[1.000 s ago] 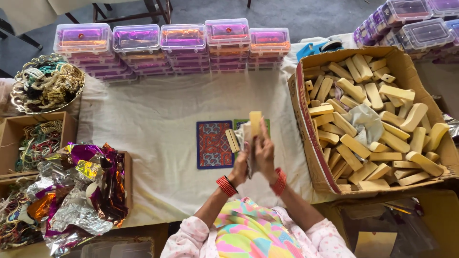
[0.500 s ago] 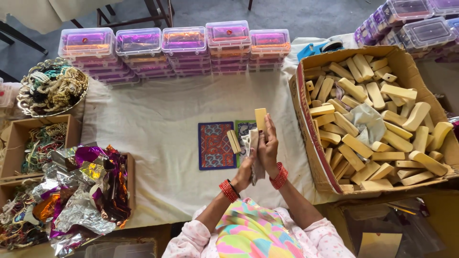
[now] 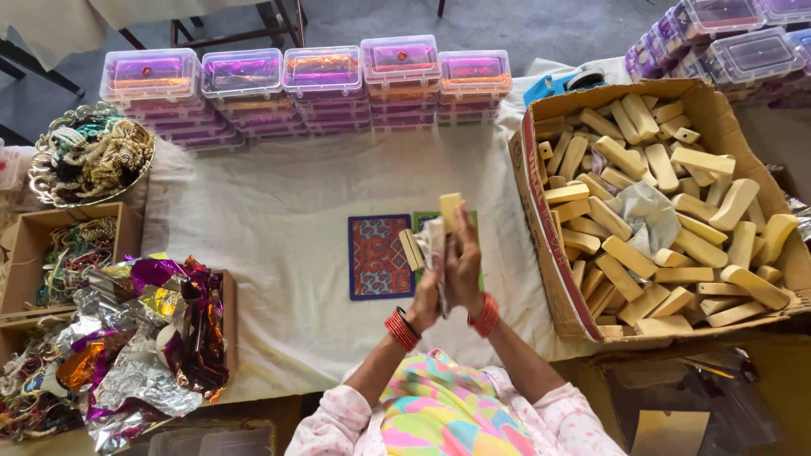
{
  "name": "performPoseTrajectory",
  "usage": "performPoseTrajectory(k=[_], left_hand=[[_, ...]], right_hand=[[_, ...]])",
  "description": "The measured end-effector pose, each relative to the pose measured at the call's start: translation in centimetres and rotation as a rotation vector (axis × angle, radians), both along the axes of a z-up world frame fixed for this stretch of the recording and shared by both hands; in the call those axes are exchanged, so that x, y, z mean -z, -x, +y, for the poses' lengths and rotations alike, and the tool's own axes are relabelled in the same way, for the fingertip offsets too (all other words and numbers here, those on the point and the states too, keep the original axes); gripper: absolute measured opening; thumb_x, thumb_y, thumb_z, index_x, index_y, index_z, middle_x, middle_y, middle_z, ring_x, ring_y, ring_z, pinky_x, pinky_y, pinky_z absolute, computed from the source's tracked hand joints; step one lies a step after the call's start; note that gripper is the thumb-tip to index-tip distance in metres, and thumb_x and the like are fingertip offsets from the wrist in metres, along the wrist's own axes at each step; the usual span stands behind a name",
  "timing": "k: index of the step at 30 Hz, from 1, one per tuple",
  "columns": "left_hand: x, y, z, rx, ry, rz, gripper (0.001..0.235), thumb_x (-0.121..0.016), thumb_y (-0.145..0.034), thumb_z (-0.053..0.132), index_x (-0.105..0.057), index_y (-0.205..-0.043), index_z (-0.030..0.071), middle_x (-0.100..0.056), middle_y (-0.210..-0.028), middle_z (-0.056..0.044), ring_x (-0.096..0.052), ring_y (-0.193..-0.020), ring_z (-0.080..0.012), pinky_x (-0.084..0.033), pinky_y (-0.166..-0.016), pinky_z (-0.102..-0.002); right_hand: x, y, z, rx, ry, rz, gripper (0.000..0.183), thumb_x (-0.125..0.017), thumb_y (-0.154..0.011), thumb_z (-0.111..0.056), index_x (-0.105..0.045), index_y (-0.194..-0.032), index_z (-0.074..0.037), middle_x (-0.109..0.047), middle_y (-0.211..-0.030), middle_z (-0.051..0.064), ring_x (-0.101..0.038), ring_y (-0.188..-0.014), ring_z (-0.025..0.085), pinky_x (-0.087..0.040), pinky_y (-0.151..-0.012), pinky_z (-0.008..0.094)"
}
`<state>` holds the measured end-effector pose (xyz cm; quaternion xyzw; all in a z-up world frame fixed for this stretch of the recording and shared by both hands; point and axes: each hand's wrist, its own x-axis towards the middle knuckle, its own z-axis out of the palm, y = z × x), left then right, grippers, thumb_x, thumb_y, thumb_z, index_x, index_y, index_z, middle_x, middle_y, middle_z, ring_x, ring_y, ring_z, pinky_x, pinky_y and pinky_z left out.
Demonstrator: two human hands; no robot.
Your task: The person picks up a wooden block from a cardboard box and wipes it with a white cloth. They continue to wipe the block on all sides before placing it on the table. The person then picks up another block and repeats the wiping process.
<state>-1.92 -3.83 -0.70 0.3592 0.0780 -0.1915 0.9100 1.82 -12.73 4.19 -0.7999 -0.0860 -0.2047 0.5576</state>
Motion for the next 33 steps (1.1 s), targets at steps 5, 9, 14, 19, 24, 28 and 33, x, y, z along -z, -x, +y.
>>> performPoseTrajectory(k=[5, 9, 14, 19, 24, 28, 33], left_hand=[[0.4, -0.2, -0.4, 0.043, -0.024, -0.034, 0.073, -0.041, -0.102, 0.057, -0.031, -0.157, 0.01, -0.049, -0.152, -0.011, -0.051, -0.138, -0.0238, -0.046, -0.113, -0.039], [-1.4, -2.0, 2.2, -0.034, 0.041, 0.028, 0.075, -0.04, -0.103, 0.061, -0.042, -0.152, 0.004, -0.059, -0.137, -0.012, -0.059, -0.122, -0.0261, -0.052, -0.103, -0.043], [-0.3, -1.8, 2.1, -0.095, 0.034, 0.091, 0.075, -0.038, -0.104, 0.063, -0.044, -0.149, 0.003, -0.064, -0.125, -0.012, -0.063, -0.115, -0.0251, -0.055, -0.098, -0.041], [-1.0, 0.2, -0.7, 0.041, -0.085, 0.125, 0.068, -0.037, -0.094, 0.061, -0.041, -0.145, 0.017, -0.065, -0.125, -0.005, -0.067, -0.114, -0.0187, -0.061, -0.092, -0.038], [1.6, -0.9, -0.3, 0.158, -0.067, 0.001, 0.069, -0.044, -0.107, 0.062, -0.049, -0.149, 0.008, -0.065, -0.115, -0.01, -0.063, -0.09, -0.0182, -0.054, -0.07, -0.032], [0.5, -2.5, 1.9, 0.009, -0.048, 0.053, 0.067, -0.044, -0.102, 0.059, -0.048, -0.145, 0.007, -0.067, -0.121, -0.008, -0.069, -0.103, -0.0178, -0.061, -0.086, -0.033], [3.0, -1.4, 0.2, -0.084, 0.062, -0.013, 0.067, -0.046, -0.102, 0.052, -0.044, -0.15, 0.006, -0.062, -0.135, -0.009, -0.063, -0.12, -0.0205, -0.054, -0.103, -0.035]], right_hand=[[0.2, 0.3, -0.6, -0.006, -0.11, 0.124, 0.056, -0.049, -0.103, -0.001, -0.036, -0.158, 0.0, -0.035, -0.166, 0.018, -0.034, -0.154, 0.032, -0.03, -0.126, 0.039], [1.9, 6.4, 1.1, -0.002, 0.043, 0.052, 0.054, -0.05, -0.103, 0.003, -0.038, -0.156, 0.001, -0.038, -0.165, 0.02, -0.036, -0.154, 0.032, -0.032, -0.124, 0.04], [2.1, 6.4, 0.7, -0.108, 0.004, 0.02, 0.058, -0.051, -0.1, 0.0, -0.04, -0.156, -0.002, -0.039, -0.163, 0.019, -0.037, -0.152, 0.032, -0.035, -0.122, 0.038], [0.6, 0.3, -1.6, -0.024, -0.003, 0.0, 0.056, -0.049, -0.103, -0.003, -0.039, -0.158, -0.002, -0.035, -0.166, 0.02, -0.033, -0.154, 0.035, -0.027, -0.126, 0.041], [4.0, 1.6, -1.6, 0.072, 0.038, 0.12, 0.05, -0.05, -0.105, -0.007, -0.043, -0.155, -0.004, -0.033, -0.165, 0.02, -0.033, -0.153, 0.034, -0.03, -0.124, 0.039], [3.2, 7.5, 0.9, -0.031, 0.021, 0.099, 0.052, -0.048, -0.101, -0.002, -0.046, -0.153, -0.004, -0.03, -0.166, 0.022, -0.03, -0.154, 0.035, -0.033, -0.121, 0.04], [0.9, 4.8, 0.1, -0.065, 0.004, -0.078, 0.055, -0.048, -0.102, 0.002, -0.041, -0.156, -0.003, -0.039, -0.163, 0.019, -0.038, -0.152, 0.033, -0.033, -0.124, 0.041]])
